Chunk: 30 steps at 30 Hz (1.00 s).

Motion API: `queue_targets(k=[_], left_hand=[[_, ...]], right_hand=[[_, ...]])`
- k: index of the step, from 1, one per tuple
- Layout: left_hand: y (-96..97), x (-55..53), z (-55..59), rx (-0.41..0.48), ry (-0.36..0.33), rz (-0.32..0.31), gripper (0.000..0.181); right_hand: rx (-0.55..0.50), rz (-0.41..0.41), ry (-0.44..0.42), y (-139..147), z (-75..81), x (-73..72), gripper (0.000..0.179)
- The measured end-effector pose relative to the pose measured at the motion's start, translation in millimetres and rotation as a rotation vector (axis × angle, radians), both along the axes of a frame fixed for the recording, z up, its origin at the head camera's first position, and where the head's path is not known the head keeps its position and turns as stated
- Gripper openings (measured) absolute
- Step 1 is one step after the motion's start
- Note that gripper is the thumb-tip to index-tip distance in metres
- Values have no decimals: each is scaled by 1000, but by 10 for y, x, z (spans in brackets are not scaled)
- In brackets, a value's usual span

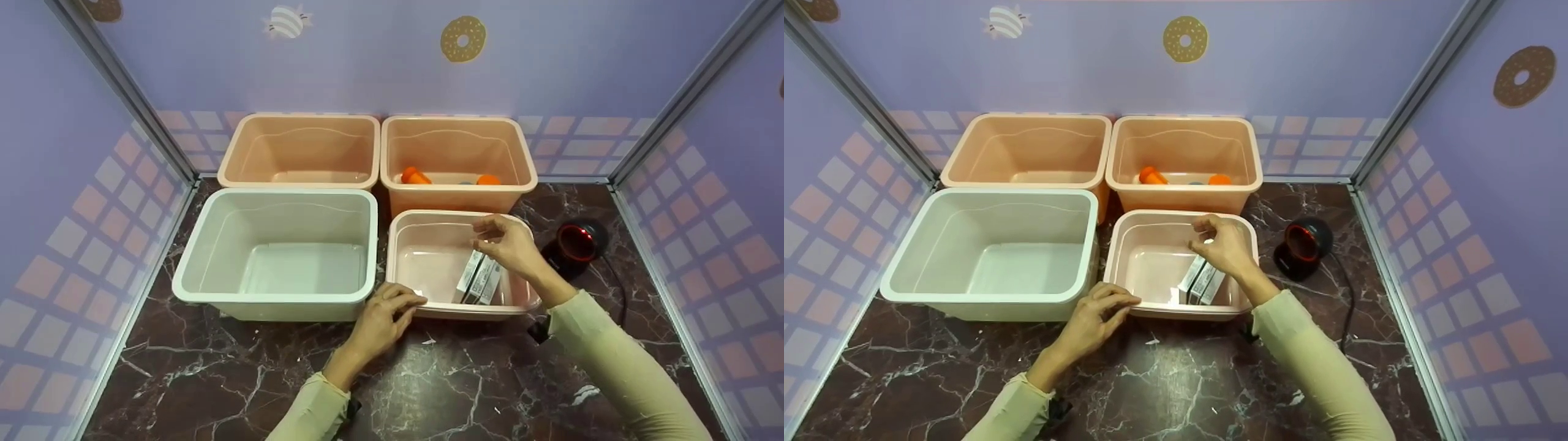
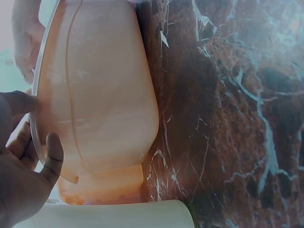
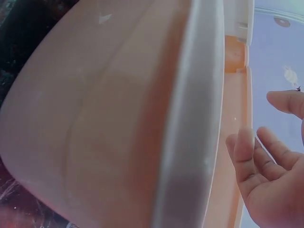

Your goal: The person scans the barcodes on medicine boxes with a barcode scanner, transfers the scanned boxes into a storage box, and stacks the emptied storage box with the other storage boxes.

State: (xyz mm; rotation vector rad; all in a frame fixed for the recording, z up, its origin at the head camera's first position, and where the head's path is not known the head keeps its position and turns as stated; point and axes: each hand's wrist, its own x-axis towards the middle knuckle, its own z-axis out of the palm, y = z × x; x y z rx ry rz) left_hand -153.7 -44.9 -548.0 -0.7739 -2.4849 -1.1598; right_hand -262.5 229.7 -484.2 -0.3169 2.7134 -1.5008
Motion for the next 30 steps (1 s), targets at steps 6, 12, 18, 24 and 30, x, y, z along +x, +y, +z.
queue_targets(k=[6,12,18,24,30], left_hand=[[-3,-4,-6,7,-3,0,23],[-6,0,-14,9,-4,3,23],[-7,3,-5,18,1,-5,23],[-3,1,2,13,4,-3,22],[-1,-8,-8,20,18,-11,22]], right_hand=[[97,68,24,21,-72,31,33],[209,137,25,22,-149,74,37],[318,224,105,-2,-205,112,36],[387,302,139,-34,-221,131,36],[439,377,141,-57,-231,111,37]])
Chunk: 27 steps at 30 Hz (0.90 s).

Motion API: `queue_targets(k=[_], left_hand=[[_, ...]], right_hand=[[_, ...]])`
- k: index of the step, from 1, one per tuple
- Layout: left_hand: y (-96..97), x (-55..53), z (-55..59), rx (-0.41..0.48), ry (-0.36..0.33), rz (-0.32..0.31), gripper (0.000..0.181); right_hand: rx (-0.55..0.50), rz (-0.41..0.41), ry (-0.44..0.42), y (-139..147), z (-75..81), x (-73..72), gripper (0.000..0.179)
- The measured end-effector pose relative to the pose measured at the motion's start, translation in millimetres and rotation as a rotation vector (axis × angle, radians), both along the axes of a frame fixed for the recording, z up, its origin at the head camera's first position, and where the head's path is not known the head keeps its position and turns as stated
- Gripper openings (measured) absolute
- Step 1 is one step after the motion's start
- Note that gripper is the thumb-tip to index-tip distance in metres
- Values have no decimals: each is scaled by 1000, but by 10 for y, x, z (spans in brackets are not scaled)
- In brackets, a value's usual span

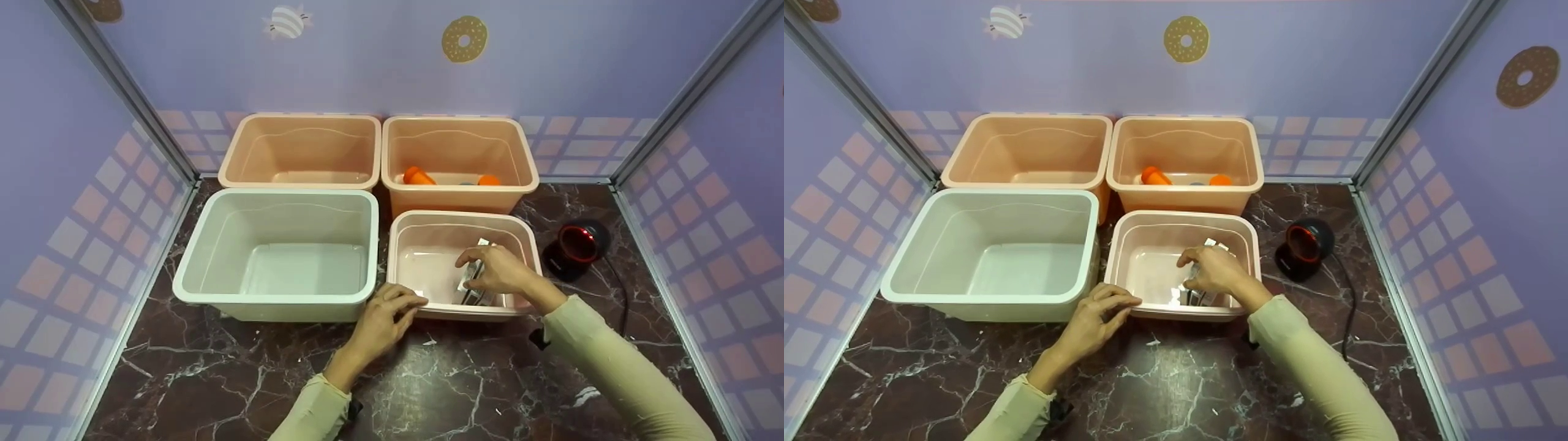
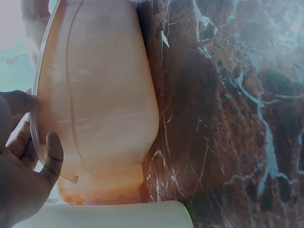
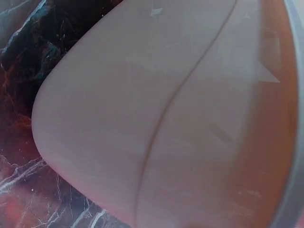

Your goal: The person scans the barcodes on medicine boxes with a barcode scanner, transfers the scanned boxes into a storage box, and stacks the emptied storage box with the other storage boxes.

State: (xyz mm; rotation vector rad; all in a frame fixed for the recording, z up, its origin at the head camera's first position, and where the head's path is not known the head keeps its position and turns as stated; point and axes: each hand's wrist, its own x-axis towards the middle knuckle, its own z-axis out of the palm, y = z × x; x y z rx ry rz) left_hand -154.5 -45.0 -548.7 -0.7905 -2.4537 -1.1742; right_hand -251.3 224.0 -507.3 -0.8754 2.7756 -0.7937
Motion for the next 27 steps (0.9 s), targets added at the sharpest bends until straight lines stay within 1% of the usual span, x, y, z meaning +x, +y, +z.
queue_targets(k=[3,7,10,15,19,24,27], left_hand=[[-1,-3,-4,-2,12,-1,22],[-2,-4,-8,-5,14,0,22],[0,0,-6,-6,5,0,22],[1,6,-6,-6,-3,2,23],[0,4,-14,-6,9,3,22],[-5,7,-8,-16,7,5,20],[-8,8,3,-19,-5,5,20]], right_hand=[[19,30,7,-8,-3,-15,38],[27,43,14,-16,-9,-34,39],[38,26,19,-29,-25,-42,39],[109,-18,74,-47,-64,-45,38],[150,-14,111,-49,-73,-48,42],[152,31,148,-38,-87,-76,43],[137,26,156,-27,-93,-99,40]])
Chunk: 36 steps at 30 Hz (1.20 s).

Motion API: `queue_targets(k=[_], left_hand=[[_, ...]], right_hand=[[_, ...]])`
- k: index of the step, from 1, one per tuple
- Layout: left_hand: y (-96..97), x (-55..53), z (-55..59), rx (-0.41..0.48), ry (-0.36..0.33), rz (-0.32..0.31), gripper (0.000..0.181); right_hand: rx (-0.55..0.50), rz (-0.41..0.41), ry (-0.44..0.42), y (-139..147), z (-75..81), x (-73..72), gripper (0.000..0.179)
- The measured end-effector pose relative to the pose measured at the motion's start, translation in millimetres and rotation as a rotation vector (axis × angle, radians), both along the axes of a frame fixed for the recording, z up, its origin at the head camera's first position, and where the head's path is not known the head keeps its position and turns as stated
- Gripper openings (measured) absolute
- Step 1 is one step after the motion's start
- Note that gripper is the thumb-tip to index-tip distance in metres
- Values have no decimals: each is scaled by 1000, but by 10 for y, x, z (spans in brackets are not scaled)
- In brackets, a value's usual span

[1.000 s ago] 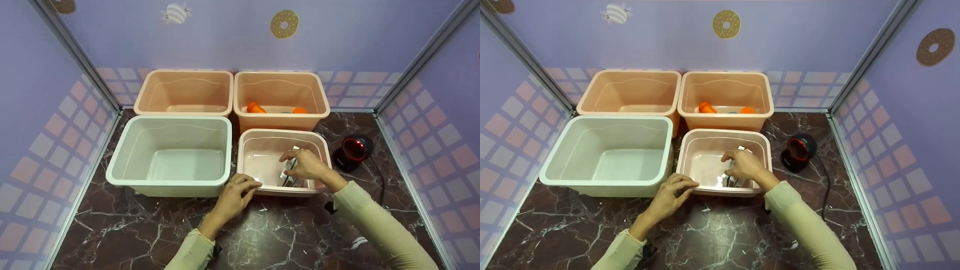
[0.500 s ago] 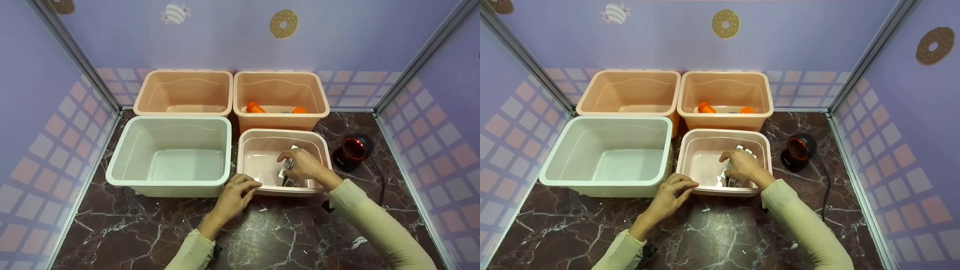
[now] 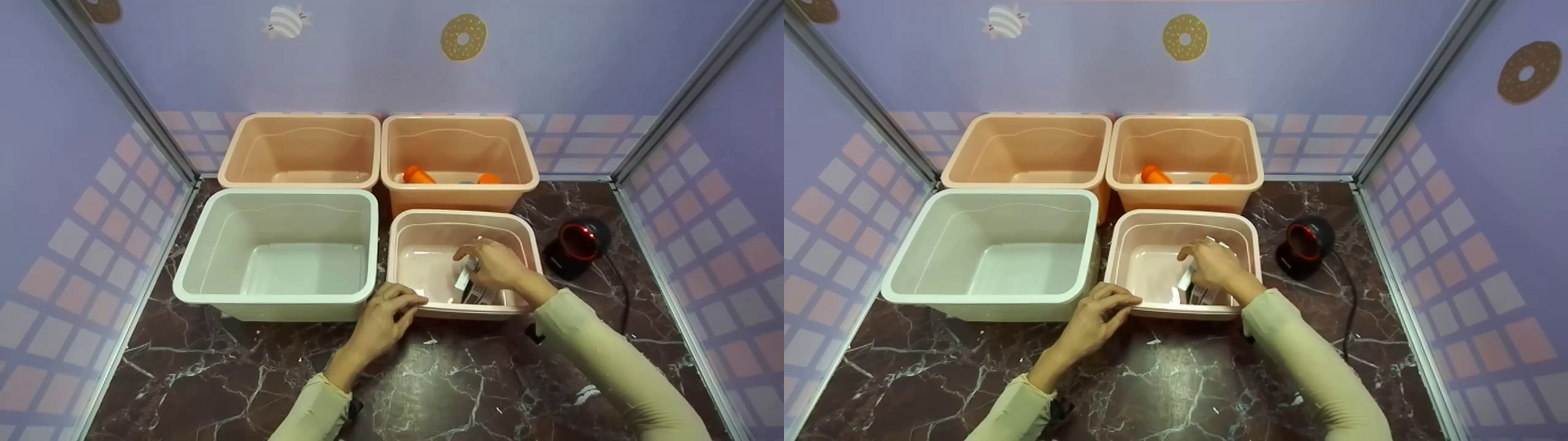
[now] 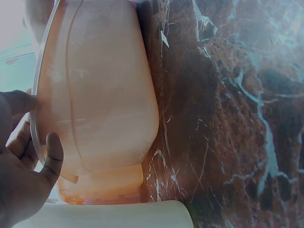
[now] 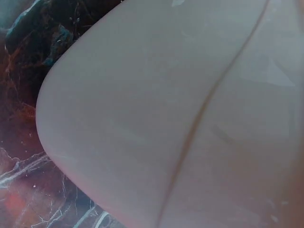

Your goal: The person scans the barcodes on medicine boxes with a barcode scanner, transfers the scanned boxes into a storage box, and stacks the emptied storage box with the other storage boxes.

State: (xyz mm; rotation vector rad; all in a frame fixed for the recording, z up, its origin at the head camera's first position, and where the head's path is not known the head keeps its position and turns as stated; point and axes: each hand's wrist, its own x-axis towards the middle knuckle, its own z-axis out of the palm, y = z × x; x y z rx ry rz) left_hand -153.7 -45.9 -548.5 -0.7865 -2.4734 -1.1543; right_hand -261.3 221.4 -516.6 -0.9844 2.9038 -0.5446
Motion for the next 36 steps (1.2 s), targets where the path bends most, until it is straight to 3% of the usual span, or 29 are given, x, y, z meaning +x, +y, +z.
queue_targets(k=[7,20,36], left_hand=[[11,-5,2,-2,-25,8,20],[17,1,3,6,-21,10,21],[17,2,12,7,-25,1,21]], right_hand=[[-5,-33,-8,37,-8,-43,39],[124,-33,-1,-33,-5,-61,38],[30,0,71,58,81,-115,30]])
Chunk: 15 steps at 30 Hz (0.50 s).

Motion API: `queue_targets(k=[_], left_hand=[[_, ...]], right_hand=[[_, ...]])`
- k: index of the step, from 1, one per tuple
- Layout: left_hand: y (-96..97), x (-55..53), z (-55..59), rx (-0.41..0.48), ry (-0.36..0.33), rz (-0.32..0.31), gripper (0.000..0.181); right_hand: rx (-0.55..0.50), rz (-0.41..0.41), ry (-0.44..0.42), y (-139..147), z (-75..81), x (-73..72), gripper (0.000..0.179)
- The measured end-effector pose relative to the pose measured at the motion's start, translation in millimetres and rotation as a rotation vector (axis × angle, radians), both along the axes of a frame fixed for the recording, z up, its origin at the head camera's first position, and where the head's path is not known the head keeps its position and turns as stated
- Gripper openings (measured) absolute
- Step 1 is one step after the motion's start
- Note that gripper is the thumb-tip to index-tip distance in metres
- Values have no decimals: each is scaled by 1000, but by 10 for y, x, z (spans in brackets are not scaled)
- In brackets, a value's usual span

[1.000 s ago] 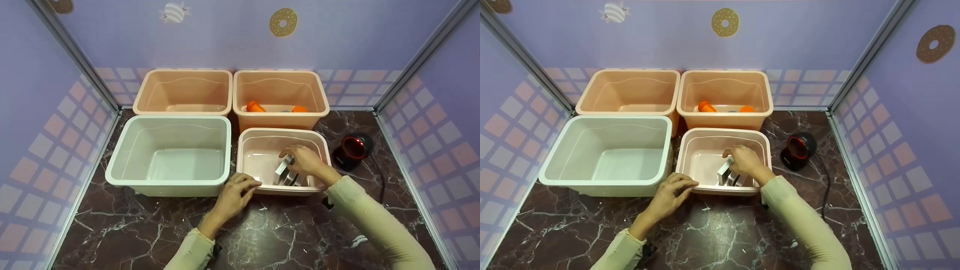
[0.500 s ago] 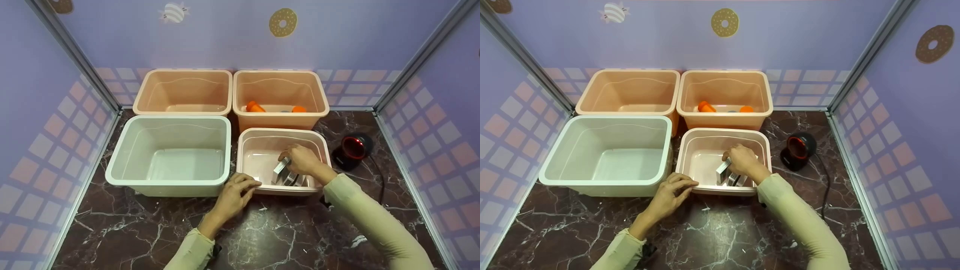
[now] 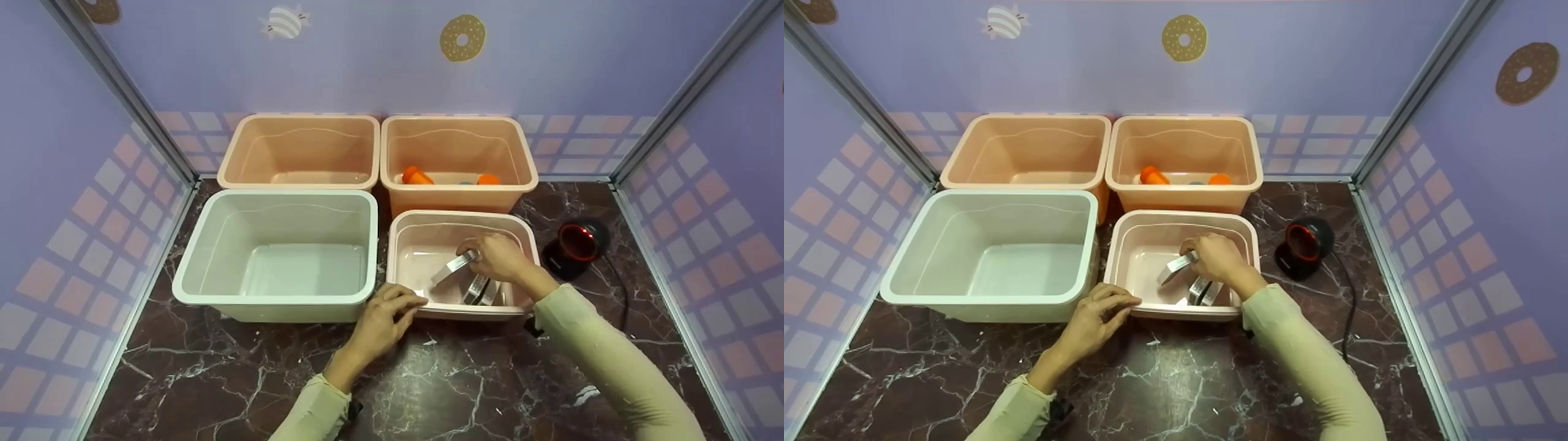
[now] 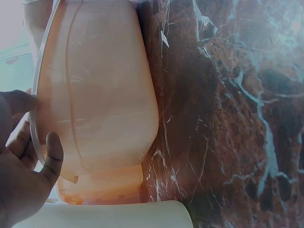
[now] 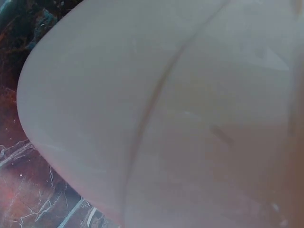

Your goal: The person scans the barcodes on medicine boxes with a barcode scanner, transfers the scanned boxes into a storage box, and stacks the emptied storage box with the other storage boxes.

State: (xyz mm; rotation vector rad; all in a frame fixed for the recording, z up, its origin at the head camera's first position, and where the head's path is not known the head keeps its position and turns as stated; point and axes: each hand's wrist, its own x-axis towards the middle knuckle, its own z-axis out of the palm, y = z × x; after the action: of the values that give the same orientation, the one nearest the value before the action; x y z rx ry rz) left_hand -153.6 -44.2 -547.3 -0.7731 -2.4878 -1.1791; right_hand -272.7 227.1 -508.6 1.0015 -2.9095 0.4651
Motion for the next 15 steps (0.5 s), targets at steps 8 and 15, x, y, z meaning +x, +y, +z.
queue_targets(k=[8,15], left_hand=[[0,2,-9,-1,5,6,23],[-3,-4,-14,0,16,2,24]], right_hand=[[-95,-25,13,58,25,-15,31],[-217,-77,7,103,69,2,30]])
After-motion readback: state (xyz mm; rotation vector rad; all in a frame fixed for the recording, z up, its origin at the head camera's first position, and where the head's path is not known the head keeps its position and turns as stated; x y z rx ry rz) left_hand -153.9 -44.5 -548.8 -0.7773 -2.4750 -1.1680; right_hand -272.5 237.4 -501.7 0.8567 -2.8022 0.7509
